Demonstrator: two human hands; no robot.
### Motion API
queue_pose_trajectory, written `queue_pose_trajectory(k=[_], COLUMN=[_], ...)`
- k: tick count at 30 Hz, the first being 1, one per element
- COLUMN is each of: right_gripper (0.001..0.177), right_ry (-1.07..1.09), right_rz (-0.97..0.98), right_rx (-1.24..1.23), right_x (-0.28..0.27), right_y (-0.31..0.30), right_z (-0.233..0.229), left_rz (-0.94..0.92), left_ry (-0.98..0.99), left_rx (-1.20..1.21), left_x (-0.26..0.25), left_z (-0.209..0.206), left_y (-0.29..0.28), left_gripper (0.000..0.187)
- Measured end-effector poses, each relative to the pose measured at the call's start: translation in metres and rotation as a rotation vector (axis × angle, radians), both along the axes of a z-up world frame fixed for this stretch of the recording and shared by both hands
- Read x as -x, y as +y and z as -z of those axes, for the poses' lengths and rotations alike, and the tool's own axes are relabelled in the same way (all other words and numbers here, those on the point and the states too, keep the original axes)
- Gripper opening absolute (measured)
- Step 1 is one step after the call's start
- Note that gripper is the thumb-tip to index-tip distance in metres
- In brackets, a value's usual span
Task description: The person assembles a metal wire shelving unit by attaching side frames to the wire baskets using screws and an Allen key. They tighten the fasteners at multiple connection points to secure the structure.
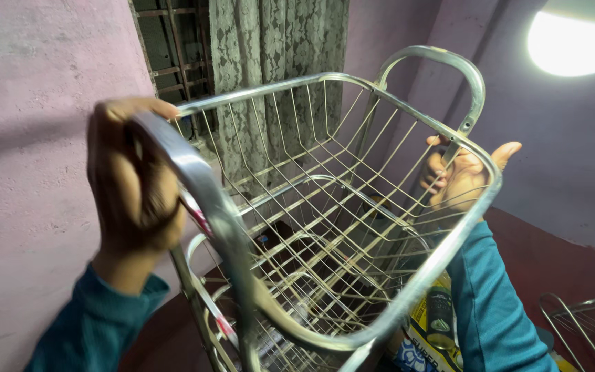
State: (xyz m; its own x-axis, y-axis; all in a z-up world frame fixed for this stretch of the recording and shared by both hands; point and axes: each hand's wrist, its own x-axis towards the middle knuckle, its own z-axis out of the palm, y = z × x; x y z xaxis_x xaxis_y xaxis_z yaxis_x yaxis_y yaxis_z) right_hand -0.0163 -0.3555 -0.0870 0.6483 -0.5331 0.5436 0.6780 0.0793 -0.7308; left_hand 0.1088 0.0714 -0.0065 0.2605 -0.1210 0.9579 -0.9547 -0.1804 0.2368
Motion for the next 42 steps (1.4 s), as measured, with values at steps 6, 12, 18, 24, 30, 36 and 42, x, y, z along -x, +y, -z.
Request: queue_pose_trajectory(k=[6, 12, 18, 24, 30, 36, 42], right_gripper=[0.097, 0.082, 0.081, 0.073, 0.031, 0.051, 0.059], right_ry=[-0.012, -0.032, -0.018, 0.122, 0.064, 0.03, -0.141], right_rz=[0.056, 0.181, 0.031, -0.379, 0.031, -0.173, -0.498], right_rx=[0.07, 0.074, 0.108, 0.3, 0.449, 0.46, -0.012], right_x=[-0.004, 0.01, 0.041, 0.069, 0.04, -0.029, -0.058], right_y=[0.024, 0.091, 0.135, 0.106, 0.006, -0.046, -0.03], right_z=[0.007, 0.014, 0.004, -0.014, -0.039, -0.048, -0.037], left_rz=[-0.117, -0.185, -0.248, -0.14, -0.237, 0.127, 0.169], left_ry=[0.016, 0.055, 0.017, 0.169, 0.574, 0.586, 0.522], left_rx=[-0.041, -0.083, -0.154, -0.486, -0.964, -0.924, -0.731], left_x=[-0.031, -0.027, 0.015, 0.071, 0.078, 0.042, 0.038], left_z=[-0.002, -0.008, -0.047, -0.092, -0.093, -0.053, -0.029], left_y=[0.011, 0.023, 0.021, -0.067, -0.201, -0.284, -0.297], left_gripper=[0.021, 0.026, 0.031, 0.037, 0.059, 0.028, 0.023])
